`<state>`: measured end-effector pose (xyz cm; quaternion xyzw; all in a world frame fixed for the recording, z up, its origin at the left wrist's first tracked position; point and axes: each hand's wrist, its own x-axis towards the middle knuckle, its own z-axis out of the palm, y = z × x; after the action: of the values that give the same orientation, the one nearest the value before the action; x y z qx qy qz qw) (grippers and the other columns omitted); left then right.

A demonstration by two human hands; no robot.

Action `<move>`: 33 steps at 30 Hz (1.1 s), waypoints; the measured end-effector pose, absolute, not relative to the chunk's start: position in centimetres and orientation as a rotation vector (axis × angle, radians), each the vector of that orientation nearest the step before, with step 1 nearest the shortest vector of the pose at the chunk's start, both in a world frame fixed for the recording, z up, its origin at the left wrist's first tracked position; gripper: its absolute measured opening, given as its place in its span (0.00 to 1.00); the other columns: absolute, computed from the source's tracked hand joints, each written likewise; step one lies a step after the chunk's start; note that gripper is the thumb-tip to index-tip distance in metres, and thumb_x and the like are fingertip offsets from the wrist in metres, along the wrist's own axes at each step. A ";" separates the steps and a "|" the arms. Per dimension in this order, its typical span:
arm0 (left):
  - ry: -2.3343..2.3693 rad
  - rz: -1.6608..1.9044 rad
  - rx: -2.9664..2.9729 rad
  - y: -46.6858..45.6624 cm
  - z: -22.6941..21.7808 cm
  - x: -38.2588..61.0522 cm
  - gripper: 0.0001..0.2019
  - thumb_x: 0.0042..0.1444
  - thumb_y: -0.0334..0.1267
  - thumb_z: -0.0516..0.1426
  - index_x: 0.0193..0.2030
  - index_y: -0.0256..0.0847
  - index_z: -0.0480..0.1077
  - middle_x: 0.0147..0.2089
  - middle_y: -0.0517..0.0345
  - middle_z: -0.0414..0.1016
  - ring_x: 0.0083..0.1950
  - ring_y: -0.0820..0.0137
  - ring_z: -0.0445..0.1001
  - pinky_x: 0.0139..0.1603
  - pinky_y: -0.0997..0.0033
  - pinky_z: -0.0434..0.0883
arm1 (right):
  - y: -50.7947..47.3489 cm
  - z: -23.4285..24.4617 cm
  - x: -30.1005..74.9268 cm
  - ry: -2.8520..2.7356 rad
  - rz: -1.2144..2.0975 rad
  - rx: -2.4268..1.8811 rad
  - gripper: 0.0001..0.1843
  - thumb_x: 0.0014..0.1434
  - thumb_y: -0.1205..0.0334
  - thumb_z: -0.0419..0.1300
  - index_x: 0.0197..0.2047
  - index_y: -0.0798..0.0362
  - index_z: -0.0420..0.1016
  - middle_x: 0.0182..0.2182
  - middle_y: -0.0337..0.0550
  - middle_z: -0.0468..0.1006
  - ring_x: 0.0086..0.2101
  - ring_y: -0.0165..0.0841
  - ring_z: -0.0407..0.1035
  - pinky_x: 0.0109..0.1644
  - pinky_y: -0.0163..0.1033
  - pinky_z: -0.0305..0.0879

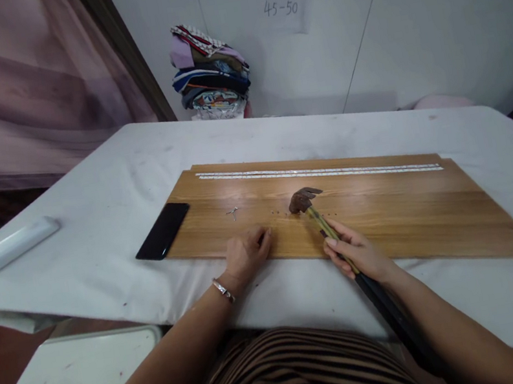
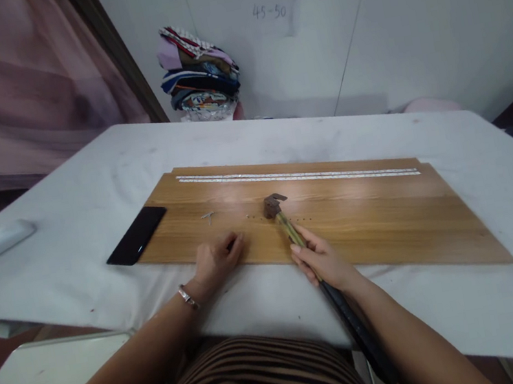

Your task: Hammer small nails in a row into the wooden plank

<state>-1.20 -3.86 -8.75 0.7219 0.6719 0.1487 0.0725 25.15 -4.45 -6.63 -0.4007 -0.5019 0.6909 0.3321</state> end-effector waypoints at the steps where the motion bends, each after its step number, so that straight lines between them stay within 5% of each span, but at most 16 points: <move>1: 2.021 0.444 2.168 -3.8 -8.7 -1.2 0.21 0.66 0.48 0.46 0.30 0.42 0.72 0.30 0.55 0.77 0.32 0.69 0.72 0.30 0.68 0.52 | -4.5 -6.6 25.1 -1.314 1.803 -1.046 0.37 0.62 0.53 0.58 0.71 0.48 0.52 0.23 0.30 0.64 0.14 0.20 0.53 0.13 0.26 0.56; 33: 1.998 0.485 2.186 -3.9 -8.4 -1.0 0.20 0.66 0.47 0.46 0.30 0.42 0.71 0.27 0.57 0.75 0.30 0.70 0.71 0.30 0.68 0.52 | -4.3 -5.9 25.5 -1.284 1.790 -1.048 0.40 0.61 0.52 0.60 0.72 0.48 0.49 0.23 0.29 0.64 0.14 0.21 0.52 0.13 0.27 0.56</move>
<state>-1.04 -3.94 -8.42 0.7267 0.6640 0.1613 0.0702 25.46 -4.29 -5.92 -0.4035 -0.4941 0.6891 0.3438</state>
